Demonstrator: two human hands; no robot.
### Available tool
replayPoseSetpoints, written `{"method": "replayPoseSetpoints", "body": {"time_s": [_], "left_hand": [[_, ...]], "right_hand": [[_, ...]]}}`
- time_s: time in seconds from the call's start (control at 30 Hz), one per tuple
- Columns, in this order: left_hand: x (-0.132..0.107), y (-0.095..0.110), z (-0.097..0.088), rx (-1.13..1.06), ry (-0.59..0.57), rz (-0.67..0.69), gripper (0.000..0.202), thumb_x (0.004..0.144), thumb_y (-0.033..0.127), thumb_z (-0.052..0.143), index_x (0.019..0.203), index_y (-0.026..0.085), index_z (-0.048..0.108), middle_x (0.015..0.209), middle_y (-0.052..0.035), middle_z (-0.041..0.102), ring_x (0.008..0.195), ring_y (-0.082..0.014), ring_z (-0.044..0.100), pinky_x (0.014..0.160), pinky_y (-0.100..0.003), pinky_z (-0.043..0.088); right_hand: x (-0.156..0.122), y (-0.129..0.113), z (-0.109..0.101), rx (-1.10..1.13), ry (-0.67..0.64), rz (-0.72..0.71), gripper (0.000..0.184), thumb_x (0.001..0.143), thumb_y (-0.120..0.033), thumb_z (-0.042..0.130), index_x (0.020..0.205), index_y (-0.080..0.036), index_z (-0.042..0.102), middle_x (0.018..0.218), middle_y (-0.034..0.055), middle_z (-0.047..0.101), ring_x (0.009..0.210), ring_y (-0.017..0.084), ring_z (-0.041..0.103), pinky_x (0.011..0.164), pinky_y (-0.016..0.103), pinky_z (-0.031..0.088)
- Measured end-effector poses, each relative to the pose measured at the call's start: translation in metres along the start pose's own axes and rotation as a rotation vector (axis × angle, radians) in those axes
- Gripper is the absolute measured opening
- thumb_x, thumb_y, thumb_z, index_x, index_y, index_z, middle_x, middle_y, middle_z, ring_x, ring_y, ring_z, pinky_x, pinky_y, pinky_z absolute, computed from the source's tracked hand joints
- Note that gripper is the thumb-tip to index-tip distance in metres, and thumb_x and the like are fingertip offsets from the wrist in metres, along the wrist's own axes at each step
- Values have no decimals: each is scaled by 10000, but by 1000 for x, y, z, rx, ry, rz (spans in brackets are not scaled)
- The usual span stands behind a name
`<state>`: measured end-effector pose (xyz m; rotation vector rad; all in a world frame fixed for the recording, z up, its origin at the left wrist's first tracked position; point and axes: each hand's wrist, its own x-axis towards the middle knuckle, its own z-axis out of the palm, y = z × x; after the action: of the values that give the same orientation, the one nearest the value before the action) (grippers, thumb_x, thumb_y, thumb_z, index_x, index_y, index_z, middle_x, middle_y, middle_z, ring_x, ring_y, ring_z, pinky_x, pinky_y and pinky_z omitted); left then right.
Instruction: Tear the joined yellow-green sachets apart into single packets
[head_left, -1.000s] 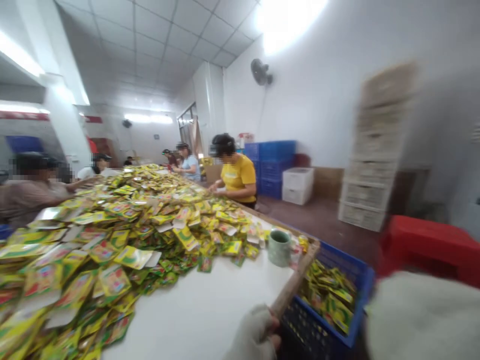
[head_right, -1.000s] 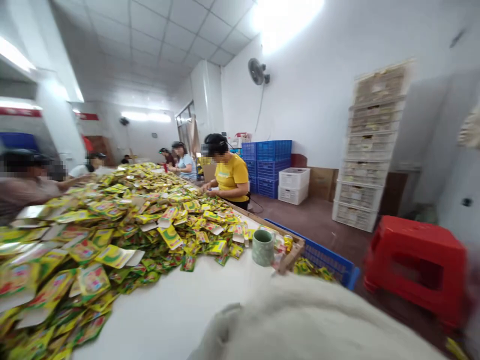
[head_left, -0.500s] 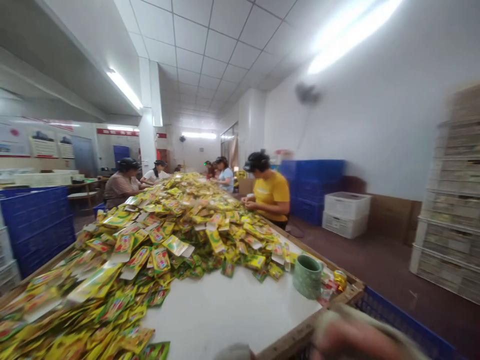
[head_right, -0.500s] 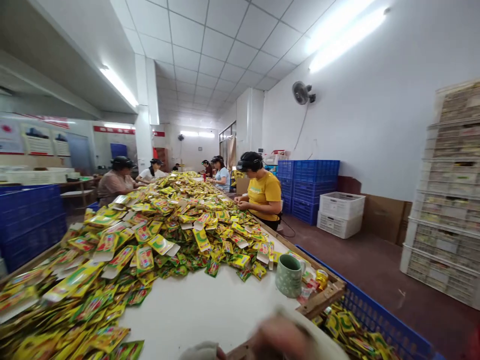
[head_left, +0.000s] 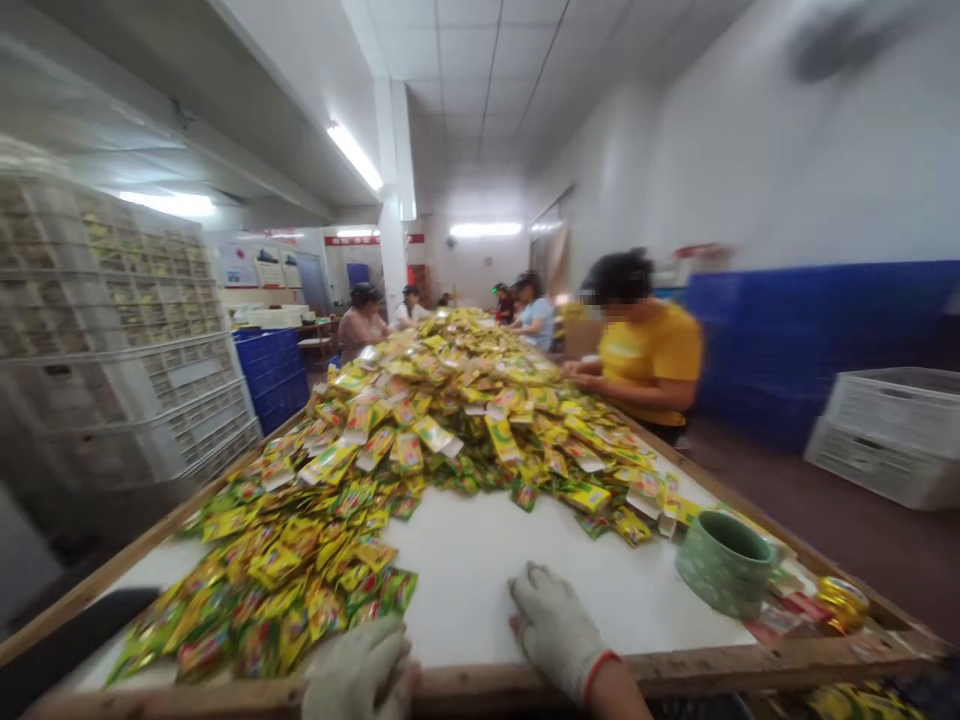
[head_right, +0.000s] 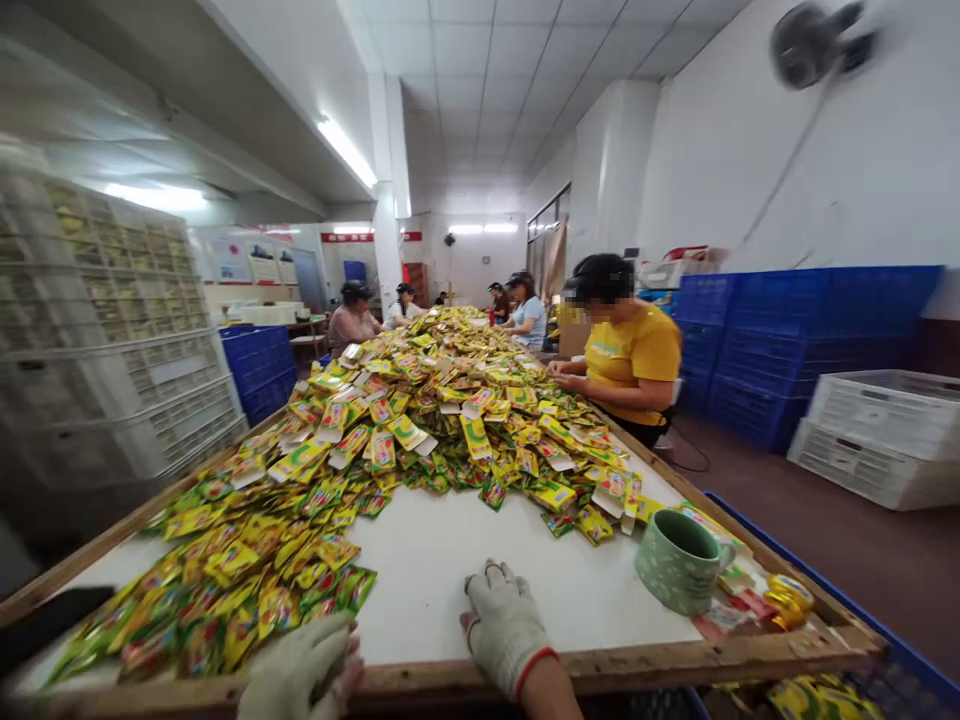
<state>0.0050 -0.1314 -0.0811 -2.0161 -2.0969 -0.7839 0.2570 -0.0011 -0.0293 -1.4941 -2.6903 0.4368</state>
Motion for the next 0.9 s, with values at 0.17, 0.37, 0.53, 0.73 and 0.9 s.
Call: {"method": "replayPoseSetpoints", "body": {"time_s": [0.17,0.37,0.53,0.73,0.9], "left_hand": [[4,53,-23,31,-6,-24,235,780,303,572,985,262,679,1204,-74,660,1143,-274,590,1002,-439,476],[23,26,-61,383,-105,-327,625,719,384,629,1318,227,539,1494,-136,382,1420,-384,216,1146,-584,120],[56,-27,-77,418,-371,-444,868,669,535,659,1438,239,384,1557,-180,235,1439,-406,126,1116,-617,72],[136,-71,-86,390,-252,-384,756,771,548,549,1422,191,404,1544,-174,269,1435,-387,153,1135,-569,96],[195,-80,-57,272,-389,-260,635,803,603,458,1277,190,544,1226,-142,622,1130,-297,581,973,-408,414]], "right_hand": [[0,0,-6,-98,-70,-13,513,865,-264,472,1366,-158,514,1475,187,403,1372,332,358,1104,451,300],[0,2,-6,-177,-97,-49,496,893,-274,433,1370,-160,514,1473,165,415,1373,317,363,1106,425,316],[3,4,-4,-191,-143,-23,514,894,-280,434,1392,-169,488,1495,151,377,1379,315,351,1123,441,299],[10,7,1,-135,-167,13,518,862,-260,464,1371,-177,519,1493,145,365,1386,311,334,1140,447,283],[19,3,-4,-83,-224,40,650,764,-226,556,1408,-197,466,1516,159,327,1400,364,278,1128,517,261]]}}
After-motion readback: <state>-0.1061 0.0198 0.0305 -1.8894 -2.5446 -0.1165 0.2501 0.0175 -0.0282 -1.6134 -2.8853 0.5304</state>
